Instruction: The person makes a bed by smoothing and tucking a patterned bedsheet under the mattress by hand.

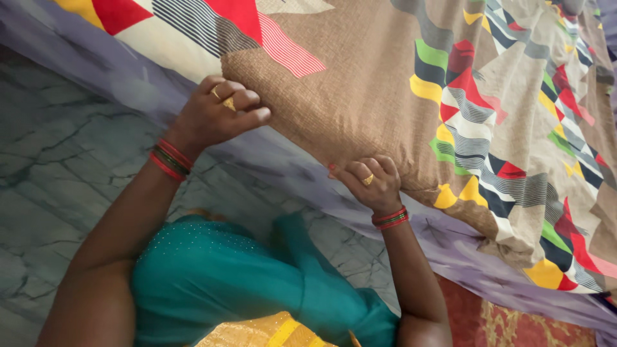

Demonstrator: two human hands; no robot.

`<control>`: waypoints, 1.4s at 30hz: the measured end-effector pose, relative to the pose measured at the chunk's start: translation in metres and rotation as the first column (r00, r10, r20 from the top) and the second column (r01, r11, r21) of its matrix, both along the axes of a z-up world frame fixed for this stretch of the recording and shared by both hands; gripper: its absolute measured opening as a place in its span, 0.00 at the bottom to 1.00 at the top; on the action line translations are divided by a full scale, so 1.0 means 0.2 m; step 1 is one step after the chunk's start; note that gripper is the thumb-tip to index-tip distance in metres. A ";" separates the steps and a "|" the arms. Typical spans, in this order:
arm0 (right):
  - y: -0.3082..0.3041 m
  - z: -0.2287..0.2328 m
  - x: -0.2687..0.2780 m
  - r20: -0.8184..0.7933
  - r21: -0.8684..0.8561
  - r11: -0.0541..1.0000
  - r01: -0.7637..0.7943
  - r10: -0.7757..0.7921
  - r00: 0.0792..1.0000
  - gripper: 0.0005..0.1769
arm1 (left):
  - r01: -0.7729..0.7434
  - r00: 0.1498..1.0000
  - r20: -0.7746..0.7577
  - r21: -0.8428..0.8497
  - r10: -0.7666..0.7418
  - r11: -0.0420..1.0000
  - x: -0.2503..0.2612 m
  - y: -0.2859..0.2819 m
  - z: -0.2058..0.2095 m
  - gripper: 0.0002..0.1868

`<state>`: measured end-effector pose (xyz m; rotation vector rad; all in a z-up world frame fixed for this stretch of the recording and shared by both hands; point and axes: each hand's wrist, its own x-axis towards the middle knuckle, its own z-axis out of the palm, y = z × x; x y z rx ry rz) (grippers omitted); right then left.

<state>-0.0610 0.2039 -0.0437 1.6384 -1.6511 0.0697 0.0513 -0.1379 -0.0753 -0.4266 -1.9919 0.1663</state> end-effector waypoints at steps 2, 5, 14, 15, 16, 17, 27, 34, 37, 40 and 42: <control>0.00 0.00 -0.01 -0.009 0.013 1.000 -0.021 0.021 1.000 0.10 | 0.071 0.997 0.000 -0.043 -0.071 0.997 0.01 -0.02 -0.01 0.07; 0.00 -0.02 -0.01 0.063 -0.027 0.994 -0.106 0.108 0.992 0.10 | 0.130 0.991 -0.008 -0.033 -0.131 0.991 0.02 -0.03 -0.04 0.06; -0.03 -0.03 0.00 -0.004 0.025 0.999 0.022 -0.022 1.000 0.13 | 0.107 0.991 0.066 0.123 -0.115 0.987 0.01 0.03 -0.09 0.05; -0.04 -0.01 0.02 0.017 -0.034 0.999 0.013 -0.013 1.000 0.14 | 0.095 0.992 0.070 0.133 -0.105 0.987 0.02 0.04 -0.08 0.05; -0.08 0.00 0.04 0.039 -0.094 0.996 0.005 -0.001 0.999 0.17 | 0.107 0.991 0.067 0.129 -0.116 0.986 0.02 0.03 -0.07 0.05; -0.11 0.02 0.08 0.063 -0.152 0.988 -0.002 0.011 0.998 0.20 | 0.120 0.989 0.068 0.126 -0.129 0.985 0.04 0.02 -0.06 0.06; -0.33 0.08 0.12 0.035 0.118 0.954 0.274 -0.280 0.959 0.28 | 0.048 0.989 0.139 0.037 -0.052 0.998 0.11 0.00 -0.02 0.09; -0.31 0.04 0.09 0.047 0.106 0.973 0.205 -0.211 0.976 0.25 | -0.106 0.993 0.072 0.114 0.098 0.988 0.18 -0.18 0.02 0.09; -0.30 0.03 0.09 0.056 0.097 0.982 0.164 -0.170 0.984 0.24 | -0.057 0.997 0.059 0.139 0.050 0.989 0.22 -0.18 0.02 0.06; -0.29 0.02 0.08 0.068 0.100 0.985 0.137 -0.145 0.987 0.24 | -0.004 0.995 0.100 0.164 -0.012 0.986 0.24 -0.18 0.02 0.04; -0.28 0.01 0.06 0.061 0.101 0.987 0.124 -0.131 0.990 0.23 | -0.018 0.993 0.117 0.135 0.002 0.991 0.26 -0.18 0.00 0.05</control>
